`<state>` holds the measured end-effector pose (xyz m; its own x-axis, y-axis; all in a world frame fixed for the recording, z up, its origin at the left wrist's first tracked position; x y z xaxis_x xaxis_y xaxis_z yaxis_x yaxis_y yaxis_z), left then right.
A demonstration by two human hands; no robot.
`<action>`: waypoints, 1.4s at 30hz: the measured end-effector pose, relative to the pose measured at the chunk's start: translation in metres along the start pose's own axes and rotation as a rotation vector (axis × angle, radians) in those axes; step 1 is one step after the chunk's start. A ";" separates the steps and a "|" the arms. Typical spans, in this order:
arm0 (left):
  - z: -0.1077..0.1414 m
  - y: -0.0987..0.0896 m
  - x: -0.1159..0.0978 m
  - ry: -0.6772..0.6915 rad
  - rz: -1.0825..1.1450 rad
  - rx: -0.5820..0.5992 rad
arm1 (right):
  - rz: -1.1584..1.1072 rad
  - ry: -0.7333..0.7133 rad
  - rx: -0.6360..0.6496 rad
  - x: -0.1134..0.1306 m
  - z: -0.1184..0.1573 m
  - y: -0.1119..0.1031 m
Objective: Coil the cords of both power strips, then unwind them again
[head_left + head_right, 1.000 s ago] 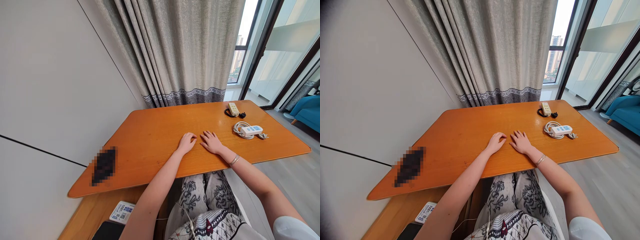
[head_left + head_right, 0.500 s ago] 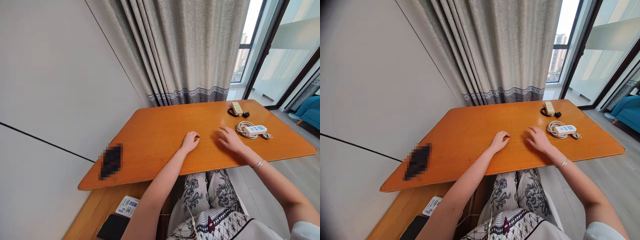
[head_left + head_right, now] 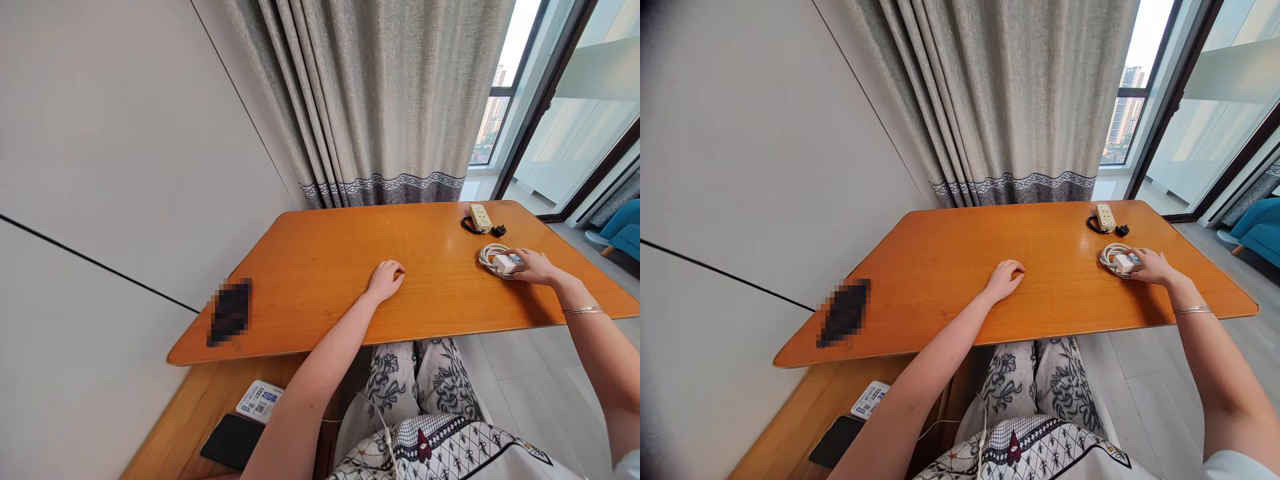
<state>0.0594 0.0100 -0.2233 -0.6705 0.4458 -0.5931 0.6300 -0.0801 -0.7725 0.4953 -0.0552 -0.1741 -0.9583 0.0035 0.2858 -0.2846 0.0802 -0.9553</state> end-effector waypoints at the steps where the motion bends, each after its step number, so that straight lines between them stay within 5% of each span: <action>1: 0.000 0.000 0.000 0.000 0.000 0.000 | 0.003 0.018 0.022 0.001 -0.003 0.001; 9: -0.001 0.000 0.001 -0.001 -0.010 0.002 | 0.110 0.084 0.161 0.019 -0.013 -0.005; 13: 0.002 0.000 -0.010 0.048 0.075 -0.030 | 0.164 -0.003 0.252 0.055 -0.013 0.001; 16: 0.012 0.007 -0.034 0.205 0.178 0.033 | 0.168 -0.132 0.224 0.096 -0.015 0.014; 22: 0.043 0.028 -0.096 0.534 0.214 0.364 | -0.352 -0.462 0.096 0.180 -0.016 0.037; 27: 0.045 0.021 -0.109 0.387 0.227 0.243 | -0.763 -0.645 0.006 0.217 0.002 0.019; 32: 0.038 -0.004 -0.073 0.247 0.240 -0.064 | -0.793 -0.621 -0.068 0.201 0.011 -0.015; 39: 0.021 -0.039 -0.001 -0.090 0.605 -0.214 | -0.630 -0.341 -0.179 0.122 0.018 -0.025; 42: 0.010 -0.063 0.019 -0.156 0.645 -0.386 | -0.477 -0.237 -0.186 0.084 0.024 -0.026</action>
<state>0.0035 0.0147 -0.1881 -0.1536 0.2833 -0.9466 0.9881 0.0486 -0.1458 0.4215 -0.0811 -0.1269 -0.7102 -0.2987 0.6375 -0.6991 0.1926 -0.6886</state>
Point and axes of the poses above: each hand's wrist, its own z-axis away from the middle knuckle, its own y-axis out of the palm, x = y × z, the point moved 1 cm from there along -z, towards the middle knuckle, and after that the axes turned 5 degrees about -y, right-handed, at the moved point
